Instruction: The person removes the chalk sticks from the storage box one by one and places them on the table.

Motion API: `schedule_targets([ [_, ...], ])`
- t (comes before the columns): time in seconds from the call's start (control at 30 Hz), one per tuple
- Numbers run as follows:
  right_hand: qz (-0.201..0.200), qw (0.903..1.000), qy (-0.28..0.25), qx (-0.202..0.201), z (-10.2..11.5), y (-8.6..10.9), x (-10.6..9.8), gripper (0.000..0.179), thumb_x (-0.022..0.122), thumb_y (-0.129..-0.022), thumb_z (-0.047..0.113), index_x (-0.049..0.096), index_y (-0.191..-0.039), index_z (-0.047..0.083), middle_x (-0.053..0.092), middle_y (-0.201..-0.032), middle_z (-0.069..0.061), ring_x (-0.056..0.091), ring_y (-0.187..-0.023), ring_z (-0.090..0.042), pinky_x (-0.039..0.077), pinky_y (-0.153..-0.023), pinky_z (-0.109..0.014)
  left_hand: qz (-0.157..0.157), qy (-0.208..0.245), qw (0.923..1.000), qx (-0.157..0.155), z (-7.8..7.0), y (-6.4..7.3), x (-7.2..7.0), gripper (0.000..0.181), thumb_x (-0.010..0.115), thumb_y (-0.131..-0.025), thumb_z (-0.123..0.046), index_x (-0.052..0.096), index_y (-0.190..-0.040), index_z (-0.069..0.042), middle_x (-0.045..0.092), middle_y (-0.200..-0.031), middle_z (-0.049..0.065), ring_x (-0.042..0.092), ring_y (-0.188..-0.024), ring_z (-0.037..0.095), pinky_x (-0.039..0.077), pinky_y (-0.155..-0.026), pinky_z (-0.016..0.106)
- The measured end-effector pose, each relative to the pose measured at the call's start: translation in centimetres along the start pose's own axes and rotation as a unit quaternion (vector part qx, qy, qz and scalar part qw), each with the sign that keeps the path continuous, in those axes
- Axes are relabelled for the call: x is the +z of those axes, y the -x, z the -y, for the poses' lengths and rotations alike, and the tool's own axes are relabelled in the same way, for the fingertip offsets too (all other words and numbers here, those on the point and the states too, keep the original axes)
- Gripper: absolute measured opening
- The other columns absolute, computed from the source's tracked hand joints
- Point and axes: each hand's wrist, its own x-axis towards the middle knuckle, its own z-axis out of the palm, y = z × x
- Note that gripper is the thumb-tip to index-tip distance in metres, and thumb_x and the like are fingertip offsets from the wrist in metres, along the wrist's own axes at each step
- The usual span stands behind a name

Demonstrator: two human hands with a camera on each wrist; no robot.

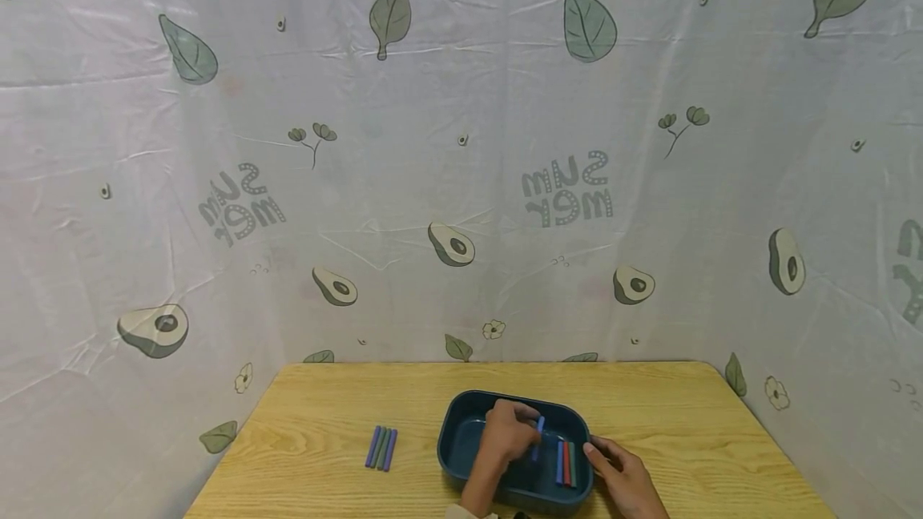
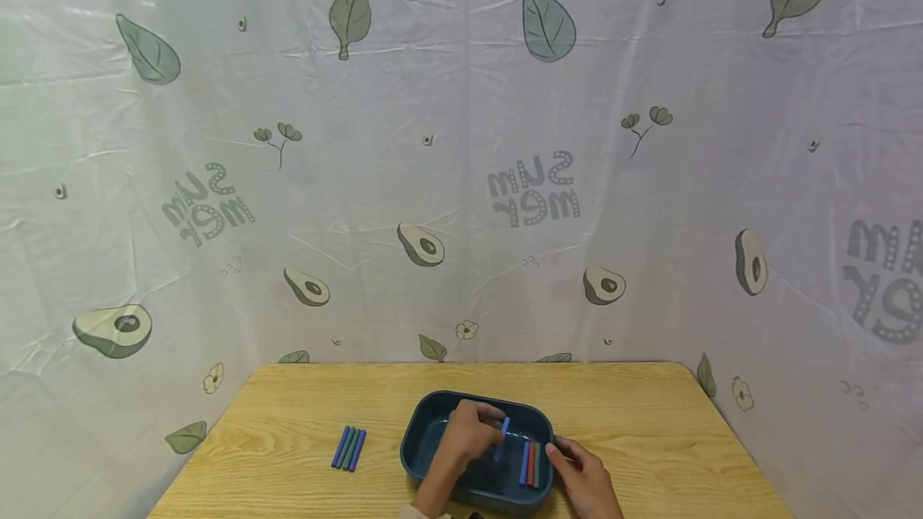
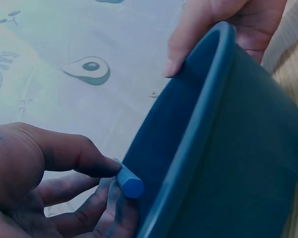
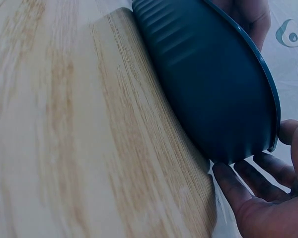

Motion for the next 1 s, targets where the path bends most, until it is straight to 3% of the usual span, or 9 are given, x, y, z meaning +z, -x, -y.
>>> schedule_targets([
  [0.33,0.022,0.9990,-0.034,0.019,-0.1,0.1,0.0,0.072,0.060,-0.096,0.048,0.050,-0.139,-0.008,0.055,-0.136,-0.029,0.061,-0.118,-0.035,0.057,-0.088,-0.040,-0.013,0.023,0.9995,0.016,-0.1,0.6,-2.1,0.030,0.077,-0.070,0.005,0.078,-0.097,-0.008,0.069,-0.079,-0.002,0.061,-0.071,0.011,0.051,-0.059,0.029],
  [0.57,0.008,0.9999,0.009,0.002,0.0,0.2,-0.2,0.072,0.059,-0.095,0.053,0.054,-0.137,-0.006,0.060,-0.132,-0.026,0.063,-0.114,-0.033,0.057,-0.085,-0.040,-0.027,0.039,0.9982,0.038,-0.3,1.1,-4.0,0.031,0.074,-0.072,0.004,0.076,-0.102,-0.004,0.069,-0.086,0.004,0.061,-0.076,0.014,0.051,-0.058,0.030],
  [1.0,0.017,0.9995,-0.024,0.011,0.0,0.1,-0.1,0.074,0.060,-0.096,0.050,0.050,-0.139,-0.009,0.053,-0.138,-0.031,0.061,-0.118,-0.036,0.057,-0.087,-0.039,-0.050,0.037,0.9969,0.047,0.9,1.1,-6.5,0.035,0.071,-0.070,0.004,0.076,-0.104,-0.003,0.070,-0.088,0.007,0.061,-0.075,0.015,0.050,-0.058,0.029],
])
